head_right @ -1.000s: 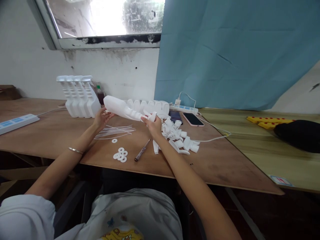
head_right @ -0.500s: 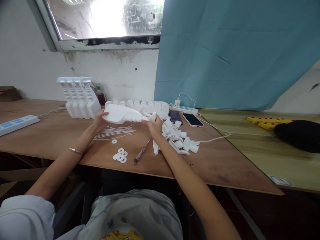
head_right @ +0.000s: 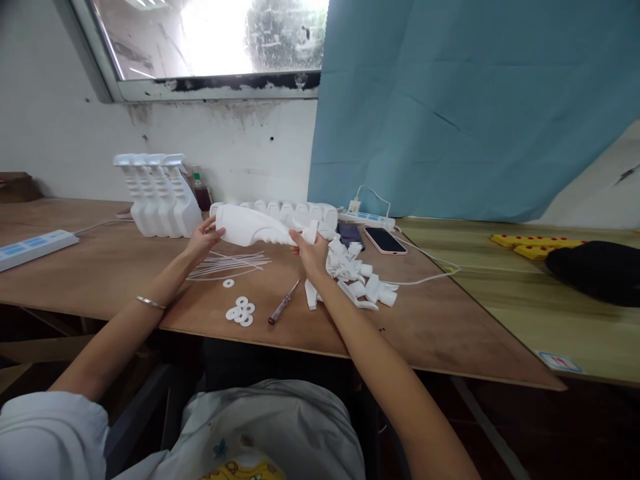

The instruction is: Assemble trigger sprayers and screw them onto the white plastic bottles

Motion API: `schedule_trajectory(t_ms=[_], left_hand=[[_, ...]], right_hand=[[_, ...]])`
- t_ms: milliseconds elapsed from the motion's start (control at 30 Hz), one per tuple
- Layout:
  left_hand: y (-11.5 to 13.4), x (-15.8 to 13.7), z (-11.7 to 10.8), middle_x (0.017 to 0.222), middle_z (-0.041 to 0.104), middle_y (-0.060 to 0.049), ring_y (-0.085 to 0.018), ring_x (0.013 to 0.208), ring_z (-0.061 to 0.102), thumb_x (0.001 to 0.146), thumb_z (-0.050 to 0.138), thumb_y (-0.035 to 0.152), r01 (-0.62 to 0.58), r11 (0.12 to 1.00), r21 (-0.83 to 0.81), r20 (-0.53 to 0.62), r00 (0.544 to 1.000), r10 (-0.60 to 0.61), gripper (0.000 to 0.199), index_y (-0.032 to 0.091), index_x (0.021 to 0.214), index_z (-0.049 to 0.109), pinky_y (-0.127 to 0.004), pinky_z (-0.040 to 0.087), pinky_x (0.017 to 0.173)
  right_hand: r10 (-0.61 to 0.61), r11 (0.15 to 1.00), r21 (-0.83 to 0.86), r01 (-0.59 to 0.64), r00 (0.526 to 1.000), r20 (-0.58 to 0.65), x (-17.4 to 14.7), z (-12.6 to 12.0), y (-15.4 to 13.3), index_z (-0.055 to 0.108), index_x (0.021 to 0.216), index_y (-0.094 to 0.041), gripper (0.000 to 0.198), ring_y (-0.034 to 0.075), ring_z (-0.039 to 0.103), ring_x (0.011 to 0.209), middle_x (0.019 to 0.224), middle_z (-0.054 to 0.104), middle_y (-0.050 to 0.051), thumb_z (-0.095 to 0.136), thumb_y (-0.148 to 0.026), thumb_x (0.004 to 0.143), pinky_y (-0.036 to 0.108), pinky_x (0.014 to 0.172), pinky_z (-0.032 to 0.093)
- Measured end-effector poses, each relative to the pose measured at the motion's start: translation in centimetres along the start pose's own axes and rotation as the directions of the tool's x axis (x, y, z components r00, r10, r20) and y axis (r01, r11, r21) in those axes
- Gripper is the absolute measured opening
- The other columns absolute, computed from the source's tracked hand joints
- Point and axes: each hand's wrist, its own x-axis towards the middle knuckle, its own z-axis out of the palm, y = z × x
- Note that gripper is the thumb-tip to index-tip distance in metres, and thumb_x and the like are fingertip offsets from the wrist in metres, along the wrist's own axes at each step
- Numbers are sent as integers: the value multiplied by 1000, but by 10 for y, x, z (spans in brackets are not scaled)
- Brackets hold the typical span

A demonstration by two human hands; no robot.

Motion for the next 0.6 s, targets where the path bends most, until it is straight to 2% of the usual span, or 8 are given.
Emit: schedule_trajectory(t_ms=[100, 200, 333, 433, 600], left_hand=[[2, 0, 1, 82, 58, -2, -9, 65, 53, 50, 78, 38, 0, 998, 56, -85, 996, 5, 57, 18, 100, 61, -19, 42, 55], [6, -1, 2, 86, 58, -3, -12, 72, 55, 58, 72, 46, 25, 995, 93, -183, 983, -8, 46, 19, 93, 59, -20, 45, 57], [11, -4, 4, 90, 58, -3, -14, 75, 57, 65, 66, 49, 64, 996, 67, -173, 984, -51, 38, 21, 88, 54, -23, 47, 59], [12, -4, 5, 91, 58, -2, -14, 74, 57, 68, 64, 45, 95, 993, 77, -170, 982, -81, 32, 23, 88, 53, -24, 47, 58], [6, -3, 5, 81, 57, -2, -11, 61, 55, 71, 56, 41, 151, 979, 137, -203, 972, -122, 27, 22, 90, 53, -22, 45, 54]], right_hand=[[-37, 999, 1, 37, 998, 43, 1, 0, 1, 61, 77, -15, 41, 12, 55, 53, 65, 61, -1, 75, -43, 51, 28, 55, 49], [-98, 992, -74, 106, 990, 105, 0, 1, 3, 61, 80, -15, 45, 13, 55, 63, 69, 60, -2, 77, -39, 46, 28, 62, 47], [-101, 983, -137, 121, 984, 145, 1, 1, 7, 59, 80, -16, 46, 14, 52, 67, 70, 59, -2, 77, -34, 41, 26, 63, 44], [-133, 979, -130, 156, 976, 173, 4, 0, 10, 58, 77, -18, 40, 14, 52, 66, 70, 59, -3, 74, -32, 43, 27, 62, 43], [-359, 914, -85, 396, 889, 282, 3, -2, 12, 57, 72, -19, 24, 18, 57, 85, 92, 63, 2, 68, -25, 52, 31, 77, 43]])
